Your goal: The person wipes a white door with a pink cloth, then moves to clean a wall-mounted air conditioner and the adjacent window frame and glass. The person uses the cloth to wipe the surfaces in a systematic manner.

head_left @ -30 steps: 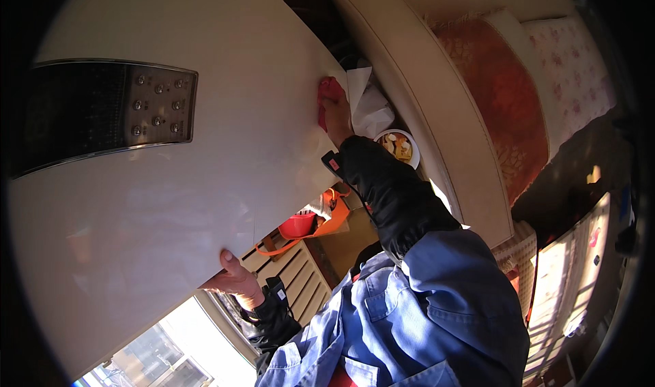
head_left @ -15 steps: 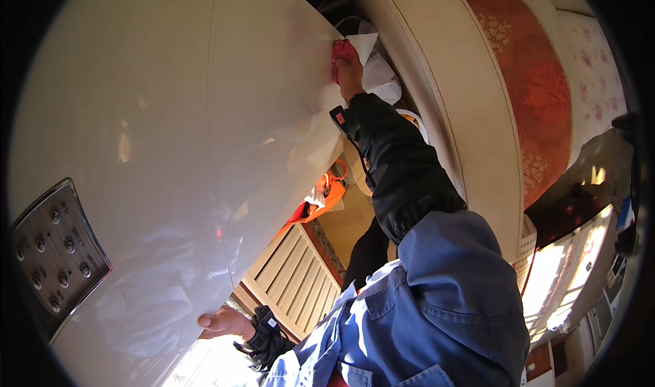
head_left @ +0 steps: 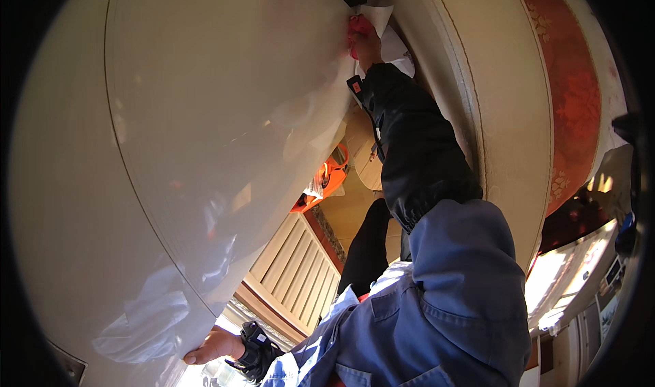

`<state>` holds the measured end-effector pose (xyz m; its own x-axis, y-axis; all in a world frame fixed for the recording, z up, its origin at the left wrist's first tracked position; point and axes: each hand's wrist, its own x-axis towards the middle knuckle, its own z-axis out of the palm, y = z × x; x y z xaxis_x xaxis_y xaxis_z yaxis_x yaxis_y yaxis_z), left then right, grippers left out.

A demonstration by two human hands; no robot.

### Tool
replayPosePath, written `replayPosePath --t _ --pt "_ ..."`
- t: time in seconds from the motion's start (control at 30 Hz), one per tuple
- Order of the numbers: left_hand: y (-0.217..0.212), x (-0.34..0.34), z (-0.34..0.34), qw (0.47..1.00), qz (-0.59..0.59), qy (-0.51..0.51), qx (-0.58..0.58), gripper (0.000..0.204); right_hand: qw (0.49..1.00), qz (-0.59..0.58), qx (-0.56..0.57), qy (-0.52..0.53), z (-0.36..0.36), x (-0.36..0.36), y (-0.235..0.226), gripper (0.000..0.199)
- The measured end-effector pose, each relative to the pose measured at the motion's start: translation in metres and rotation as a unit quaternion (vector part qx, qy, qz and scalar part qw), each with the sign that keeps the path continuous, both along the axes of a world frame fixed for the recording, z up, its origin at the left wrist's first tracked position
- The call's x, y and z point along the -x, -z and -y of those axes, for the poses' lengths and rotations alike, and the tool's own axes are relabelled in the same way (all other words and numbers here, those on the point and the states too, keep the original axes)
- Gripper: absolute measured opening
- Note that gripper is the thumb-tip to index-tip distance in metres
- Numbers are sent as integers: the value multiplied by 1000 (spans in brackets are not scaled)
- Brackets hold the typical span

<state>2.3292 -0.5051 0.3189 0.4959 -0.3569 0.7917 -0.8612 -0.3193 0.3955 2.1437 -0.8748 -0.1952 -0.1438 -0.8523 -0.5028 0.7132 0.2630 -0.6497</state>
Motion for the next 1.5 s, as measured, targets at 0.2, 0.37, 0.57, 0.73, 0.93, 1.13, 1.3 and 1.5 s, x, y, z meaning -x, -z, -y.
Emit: replayPosePath --t 0.2,0.37,0.57,0.73,0.93,1.13,1.3,1.5 --pt "-5 -4 -6 999 -39 -5 -7 93 986 -151 -62 -47 -65 -14 30 39" --pt "-4 -4 -2 1000 11 -18 -13 93 981 -9 -193 -22 -145 -44 16 35" --pt "-4 -2 2 1000 0 -20 -6 92 986 -70 -147 -44 -125 -43 70 30" --pt "-8 1 7 1000 -17 6 -16 99 986 -127 -95 -54 -105 -45 125 42" --pt "-7 5 14 996 28 68 -54 93 979 -104 -146 -95 -183 -63 66 20" --pt "-7 -2 15 989 -6 145 -15 106 957 -164 -197 -133 -239 -83 -27 16" --pt "-2 -15 7 987 89 115 -63 105 962 -240 -129 22 -309 -131 -48 27" --pt "12 -41 -15 979 120 101 -127 109 969 -49 -234 60 -349 -155 18 11"
